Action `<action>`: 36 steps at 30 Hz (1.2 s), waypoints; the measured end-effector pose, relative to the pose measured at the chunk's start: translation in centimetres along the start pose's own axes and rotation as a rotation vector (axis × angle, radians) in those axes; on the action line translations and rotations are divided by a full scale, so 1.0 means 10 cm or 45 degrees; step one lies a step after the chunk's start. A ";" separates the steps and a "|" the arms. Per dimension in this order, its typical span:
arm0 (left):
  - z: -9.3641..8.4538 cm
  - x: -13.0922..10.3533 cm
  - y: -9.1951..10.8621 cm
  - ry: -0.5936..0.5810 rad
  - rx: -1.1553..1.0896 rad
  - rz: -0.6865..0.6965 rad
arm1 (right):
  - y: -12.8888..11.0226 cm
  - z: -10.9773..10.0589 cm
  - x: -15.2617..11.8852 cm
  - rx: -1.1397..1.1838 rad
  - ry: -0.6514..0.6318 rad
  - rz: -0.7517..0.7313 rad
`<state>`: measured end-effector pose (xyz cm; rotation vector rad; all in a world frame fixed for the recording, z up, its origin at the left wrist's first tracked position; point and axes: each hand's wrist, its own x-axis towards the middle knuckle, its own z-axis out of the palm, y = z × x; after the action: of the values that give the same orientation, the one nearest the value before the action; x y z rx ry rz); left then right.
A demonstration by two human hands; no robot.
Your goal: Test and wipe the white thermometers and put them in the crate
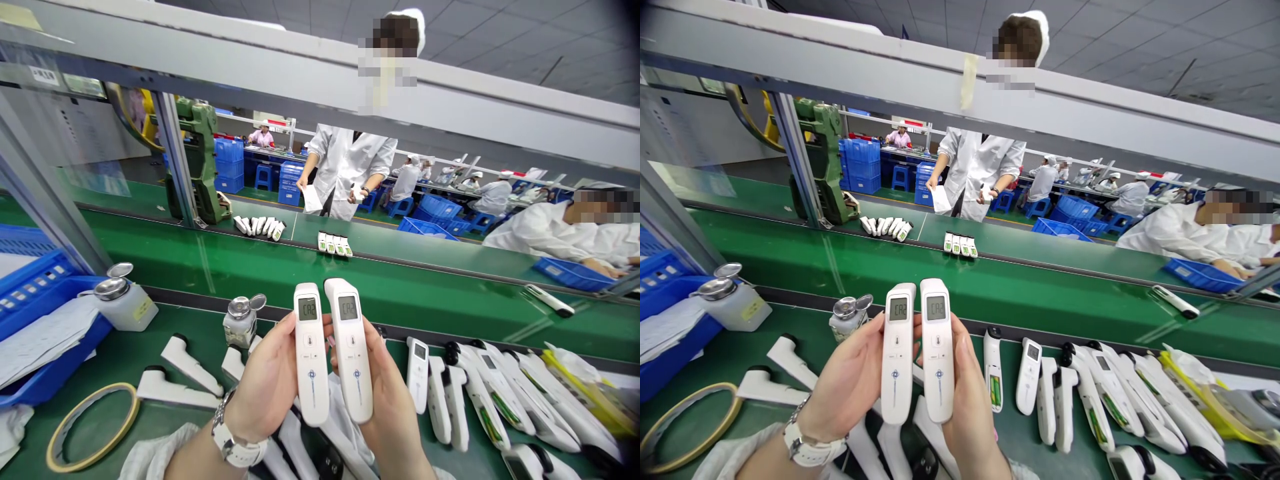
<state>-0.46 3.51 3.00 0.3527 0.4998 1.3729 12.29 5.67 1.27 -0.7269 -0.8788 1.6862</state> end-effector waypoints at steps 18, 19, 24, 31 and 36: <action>-0.03 0.00 0.00 -0.084 -0.002 0.000 | 0.05 -0.06 0.02 0.067 -0.069 -0.056; -0.03 0.00 0.00 -0.084 -0.002 0.002 | 0.05 -0.05 0.01 0.067 -0.063 -0.053; -0.02 0.01 0.01 -0.063 -0.001 0.021 | 0.03 -0.03 0.01 0.068 -0.056 -0.042; 0.00 -0.01 0.03 -0.004 0.010 0.010 | 0.07 -0.09 0.02 0.123 -0.131 -0.080; -0.02 0.00 0.02 -0.026 0.018 0.042 | 0.05 -0.04 0.01 0.104 -0.103 -0.057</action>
<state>-0.70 3.50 2.97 0.3881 0.4888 1.3968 12.34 5.72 0.63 -0.5829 -0.8711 1.7110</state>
